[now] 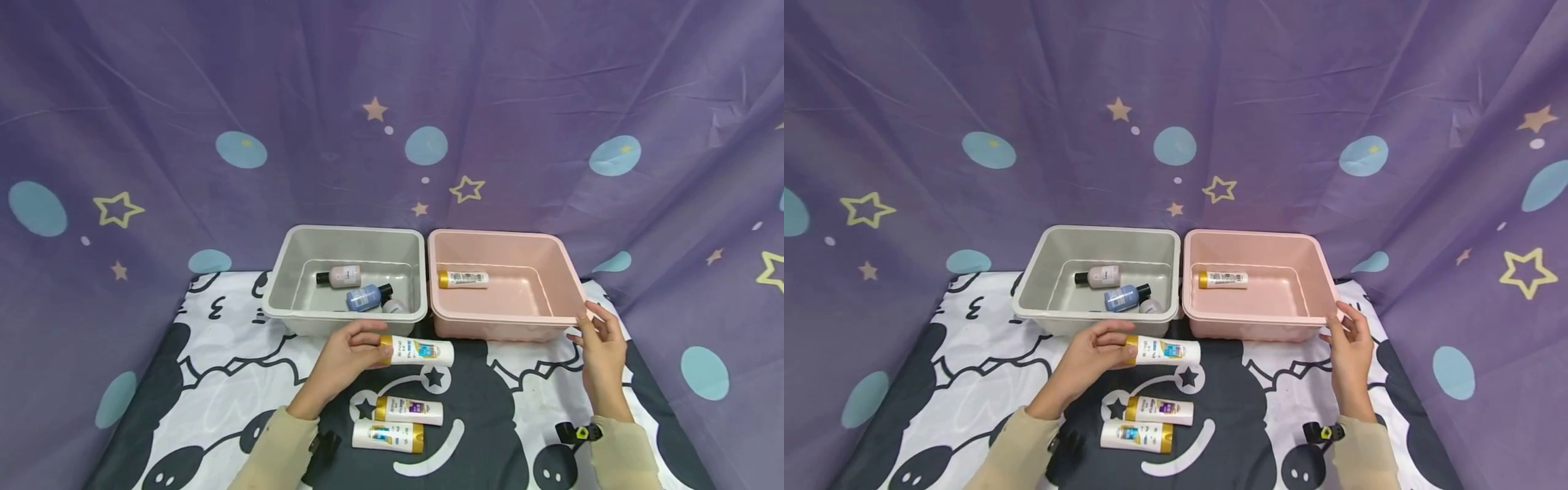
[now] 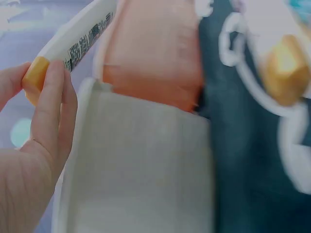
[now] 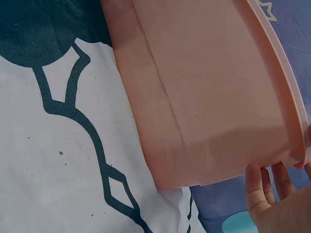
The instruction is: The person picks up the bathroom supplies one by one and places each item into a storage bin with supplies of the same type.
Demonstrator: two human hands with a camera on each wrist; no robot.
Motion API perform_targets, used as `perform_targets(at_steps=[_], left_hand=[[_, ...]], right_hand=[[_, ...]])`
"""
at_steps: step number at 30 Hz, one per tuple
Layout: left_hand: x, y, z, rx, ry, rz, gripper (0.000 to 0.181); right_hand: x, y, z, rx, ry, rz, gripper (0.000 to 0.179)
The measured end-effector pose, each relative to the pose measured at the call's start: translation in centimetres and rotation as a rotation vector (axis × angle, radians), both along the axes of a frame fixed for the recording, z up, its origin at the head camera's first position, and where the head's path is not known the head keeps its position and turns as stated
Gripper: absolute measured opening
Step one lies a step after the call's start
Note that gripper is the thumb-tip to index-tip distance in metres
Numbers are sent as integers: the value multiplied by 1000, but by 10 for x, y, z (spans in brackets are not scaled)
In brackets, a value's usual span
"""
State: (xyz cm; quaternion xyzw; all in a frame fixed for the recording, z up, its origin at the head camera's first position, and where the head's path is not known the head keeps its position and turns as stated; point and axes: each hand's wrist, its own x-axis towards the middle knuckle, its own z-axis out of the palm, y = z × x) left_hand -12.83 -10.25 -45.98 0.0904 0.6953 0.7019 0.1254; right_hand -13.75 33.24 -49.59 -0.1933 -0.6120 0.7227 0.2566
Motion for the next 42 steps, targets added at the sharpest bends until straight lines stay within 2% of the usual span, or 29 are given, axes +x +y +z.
perform_targets(at_steps=[4, 10, 14, 18, 22, 28, 33, 38, 42], left_hand=[[-17, 16, 20, 34, 36, -29, 47], [-50, 43, 44, 35, 83, -38, 41], [-73, 64, 60, 45, 84, -43, 40], [-97, 91, 75, 66, 73, -72, 38], [-121, 119, 85, 63, 76, -107, 35], [-152, 159, 90, 49, 69, -143, 34], [-172, 185, 83, 48, 40, -159, 36], [-183, 201, 72, -51, 37, -144, 34], [-188, 208, 68, -58, 19, -145, 31]], right_hand=[[0, 1, 1, 3, -4, -3, 34], [-1, 3, 1, 9, 0, -6, 34], [-2, 4, -1, 14, -2, 5, 36], [-1, 5, -2, 20, -7, -4, 35], [0, 6, -3, 26, -12, -8, 36], [-1, 4, -4, 33, -24, -7, 37], [-2, 2, -5, 47, -22, -6, 36], [-1, 1, -4, 75, -3, 4, 36], [0, 2, -4, 95, -5, 14, 37]])
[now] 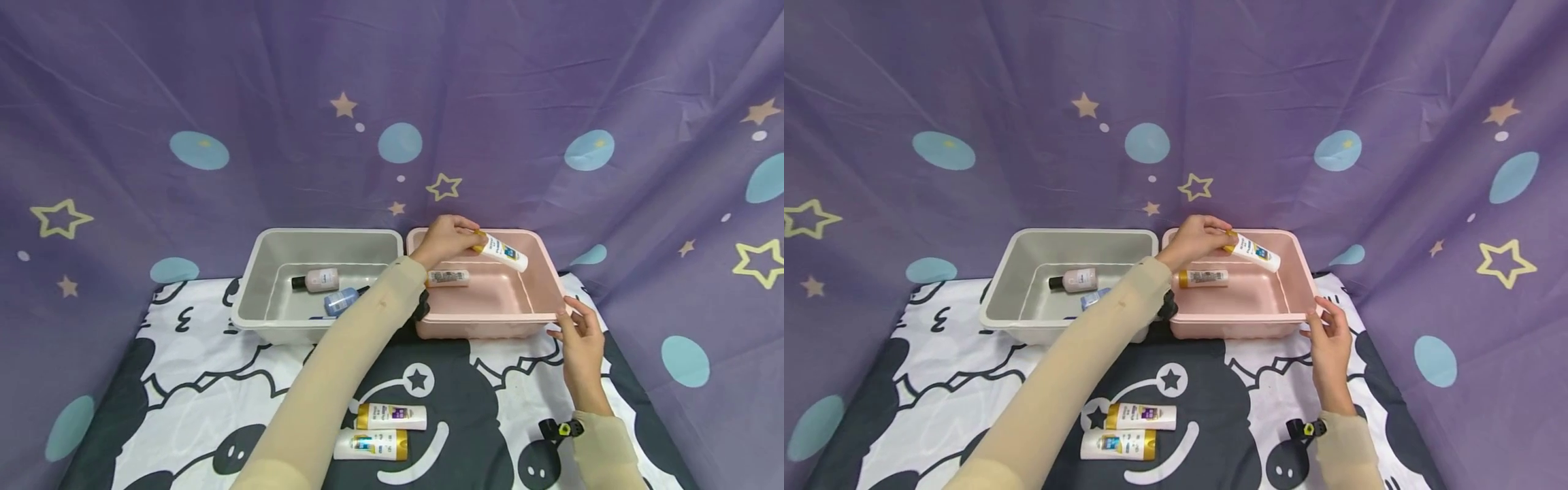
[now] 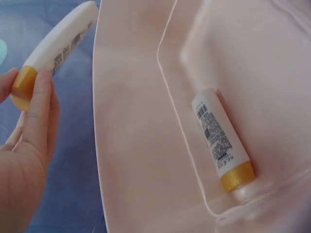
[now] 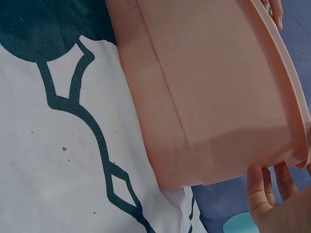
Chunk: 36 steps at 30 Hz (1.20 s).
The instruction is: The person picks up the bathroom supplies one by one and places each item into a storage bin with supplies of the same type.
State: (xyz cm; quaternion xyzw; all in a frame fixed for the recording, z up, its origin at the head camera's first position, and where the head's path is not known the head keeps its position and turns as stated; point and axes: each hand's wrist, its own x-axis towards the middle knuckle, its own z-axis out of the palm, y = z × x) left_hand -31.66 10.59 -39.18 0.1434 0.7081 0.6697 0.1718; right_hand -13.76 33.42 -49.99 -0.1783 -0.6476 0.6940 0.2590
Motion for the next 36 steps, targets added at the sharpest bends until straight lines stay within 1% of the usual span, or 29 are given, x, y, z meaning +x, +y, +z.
perform_targets(at_steps=[2, 4, 6, 9, 11, 14, 15, 17, 19, 21, 22, 24, 27, 29, 31, 34, 36], left_hand=[[-2, 3, -1, -9, 4, 7, 27], [-4, 4, -2, -51, 22, 21, 25], [-4, 5, -3, -121, 48, 42, 23], [-4, 3, -4, -235, 65, 64, 21], [-5, 1, -6, -309, 76, 60, 19], [-6, -1, -8, -425, 130, 38, 15], [-6, -2, -9, -448, 145, 35, 15], [-5, -2, -9, -463, 160, 34, 16], [-3, -1, -7, -450, 154, 56, 19], [-2, 0, -4, -392, 123, 75, 20], [-1, -1, -2, -371, 118, 82, 21], [2, -4, 2, -313, 98, 85, 22], [9, -12, 11, -228, 94, 59, 26], [15, -21, 19, -173, 114, 29, 29], [24, -32, 26, -133, 151, 5, 30], [41, -51, 34, -102, 226, -15, 28], [53, -65, 36, -107, 285, -10, 26]], right_hand=[[-1, 1, -2, -5, 2, 1, 36], [-3, 2, -3, -12, 6, -1, 36], [-4, 3, -4, -12, 7, -9, 35], [-5, 2, -4, -13, 7, -18, 33], [-5, 1, -4, -14, 7, -19, 33], [-5, 0, -3, -19, 8, -14, 32], [-5, 0, -3, -17, 9, -14, 32], [-5, -1, -2, -16, 10, -17, 32], [-5, 0, -2, -15, 8, -20, 32], [-5, 0, -1, -15, 9, -22, 32], [-6, 0, -2, -17, 9, -21, 32], [-7, 1, -2, -23, 10, -15, 34], [-8, 1, -3, -22, 5, -9, 35], [-9, 2, -3, -22, -1, -7, 35], [-9, 2, -3, -15, -9, -9, 34], [-10, 2, -3, -15, -9, -10, 34], [-11, 2, -3, -16, -4, -9, 34]])
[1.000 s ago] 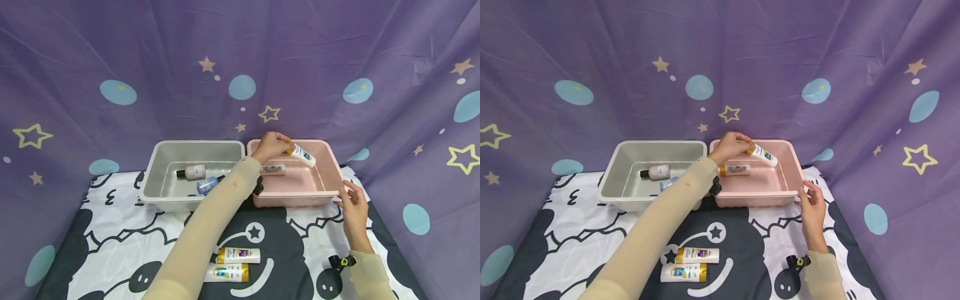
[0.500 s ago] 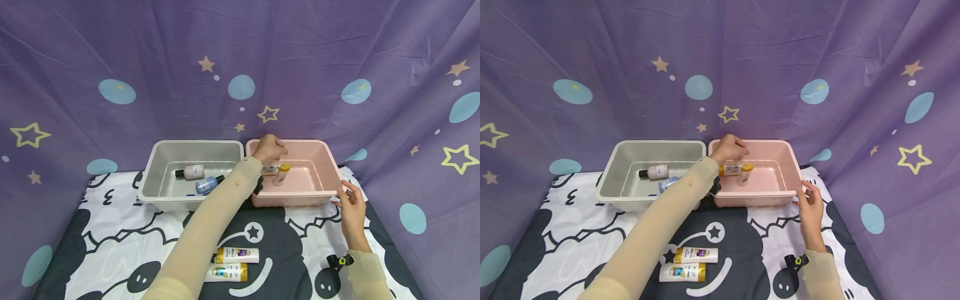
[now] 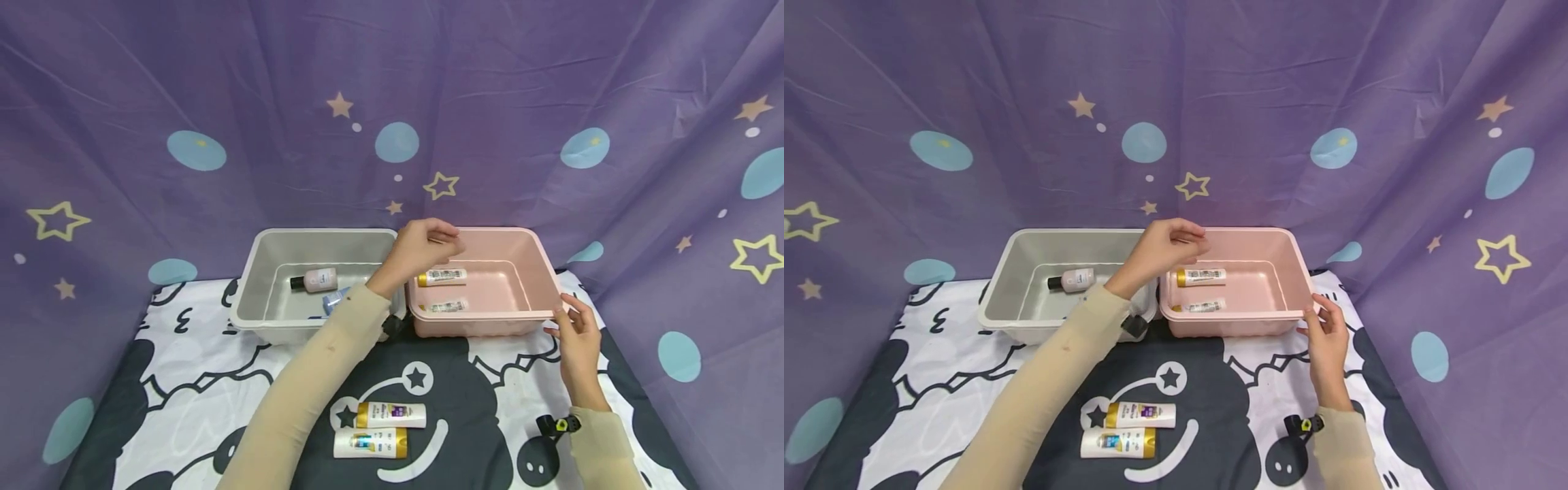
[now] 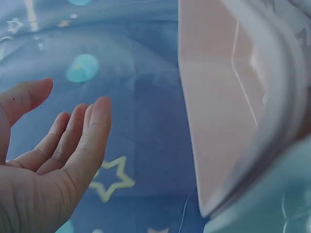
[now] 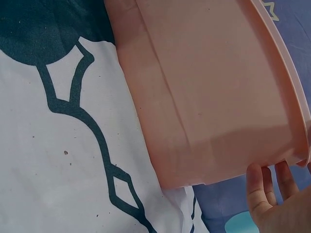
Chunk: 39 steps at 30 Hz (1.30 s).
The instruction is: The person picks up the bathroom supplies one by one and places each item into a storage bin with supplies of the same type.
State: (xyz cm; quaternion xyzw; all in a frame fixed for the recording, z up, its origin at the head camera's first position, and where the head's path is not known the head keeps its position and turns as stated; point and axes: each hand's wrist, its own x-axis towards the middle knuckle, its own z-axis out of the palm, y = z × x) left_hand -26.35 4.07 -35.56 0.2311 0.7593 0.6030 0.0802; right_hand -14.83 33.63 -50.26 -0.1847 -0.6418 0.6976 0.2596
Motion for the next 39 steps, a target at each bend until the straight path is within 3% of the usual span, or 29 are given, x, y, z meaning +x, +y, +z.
perform_targets(at_steps=[4, 8, 13, 19, 28, 34, 39], left_hand=[[25, -28, -2, 19, 68, 22, 25], [50, -54, -11, 62, 53, 49, 26], [78, -79, -33, 65, 49, 44, 27], [106, -98, -62, 65, -10, -6, 30], [131, -117, -103, -12, -115, -10, 27], [143, -131, -132, -122, -187, -25, 29], [150, -139, -153, -202, -199, -46, 31]], right_hand=[[1, -2, 1, -4, 7, -5, 33], [3, -2, 2, -8, 6, -7, 33], [5, -3, 3, -23, 19, -5, 34], [5, -6, 4, -37, 25, -5, 35], [4, -3, 0, -49, 17, 5, 36], [4, -4, 1, -53, 20, 2, 36], [5, -5, 2, -53, 20, 2, 36]])
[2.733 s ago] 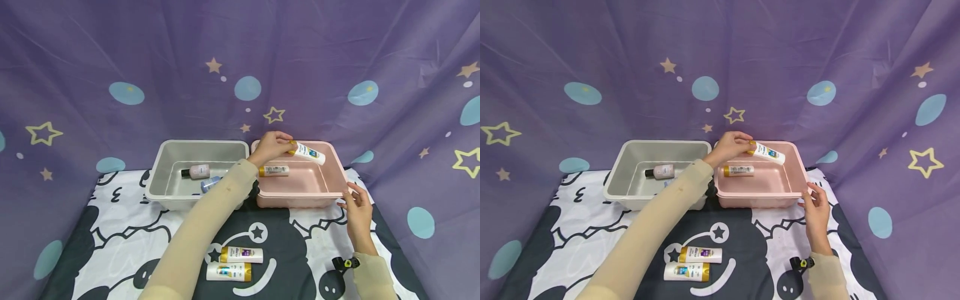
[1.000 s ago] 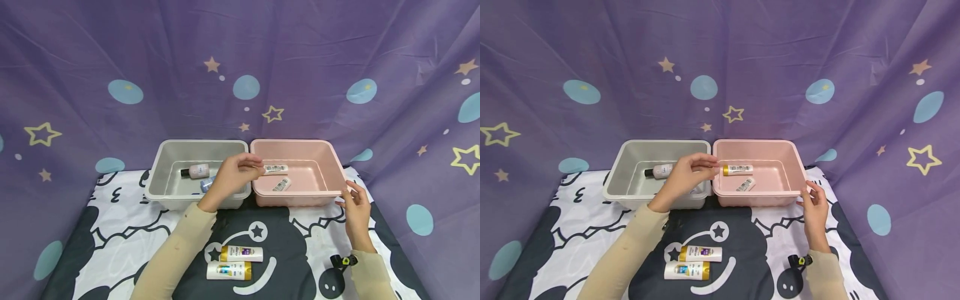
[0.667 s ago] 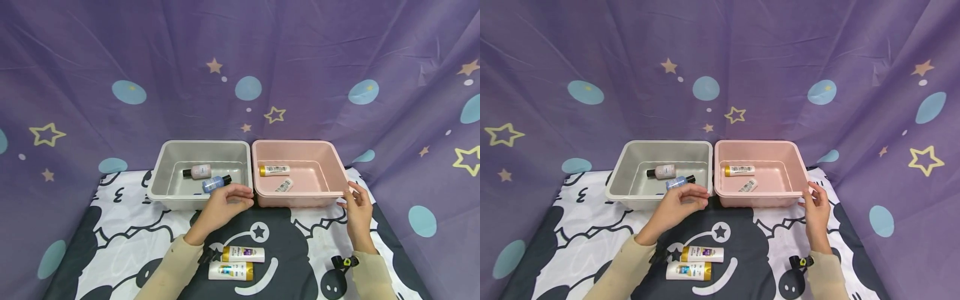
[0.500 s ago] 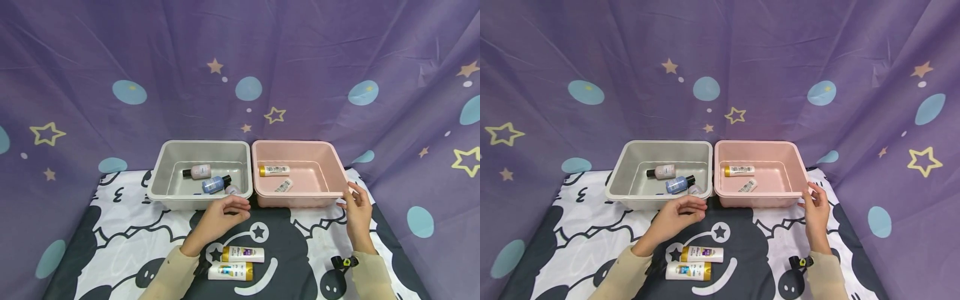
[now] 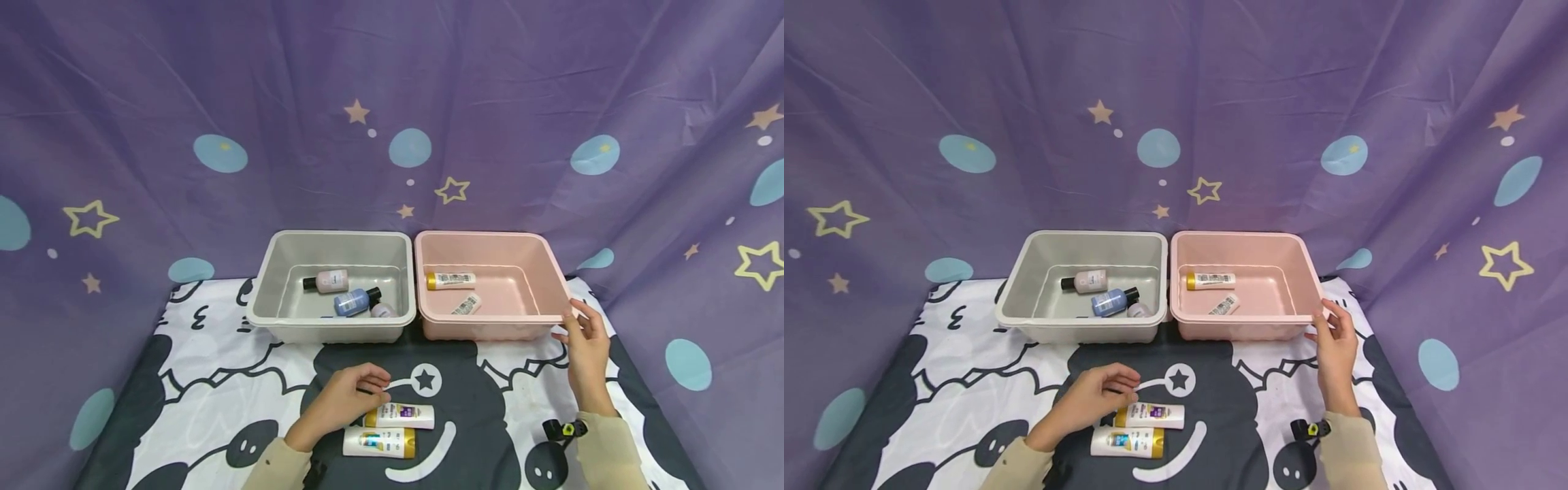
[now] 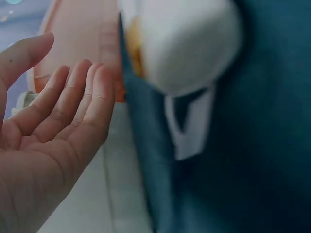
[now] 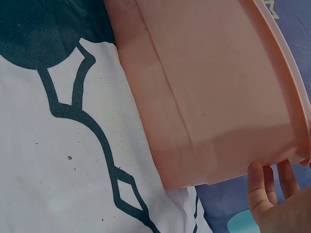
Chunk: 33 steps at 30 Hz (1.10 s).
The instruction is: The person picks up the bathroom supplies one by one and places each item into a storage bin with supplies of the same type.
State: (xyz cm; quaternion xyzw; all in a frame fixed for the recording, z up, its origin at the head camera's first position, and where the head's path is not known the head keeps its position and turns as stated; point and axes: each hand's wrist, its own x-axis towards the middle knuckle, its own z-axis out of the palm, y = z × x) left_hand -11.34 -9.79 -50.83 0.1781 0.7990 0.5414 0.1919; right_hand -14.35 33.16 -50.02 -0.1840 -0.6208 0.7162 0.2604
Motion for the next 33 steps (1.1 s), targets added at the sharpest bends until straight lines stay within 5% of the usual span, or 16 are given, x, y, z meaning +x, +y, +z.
perform_targets(at_steps=[6, 12, 23, 33], left_hand=[[3, -3, -19, -57, 43, -36, 28], [5, -5, -24, -136, 125, -83, 29], [7, -5, -19, -318, 243, -181, 35], [13, -4, -12, -395, 247, -205, 35]], right_hand=[[0, 1, 0, -18, 1, -2, 36], [0, 1, 0, -16, -8, 3, 37], [0, 0, 1, -7, -8, 5, 37], [2, -2, 2, -2, 4, 0, 37]])
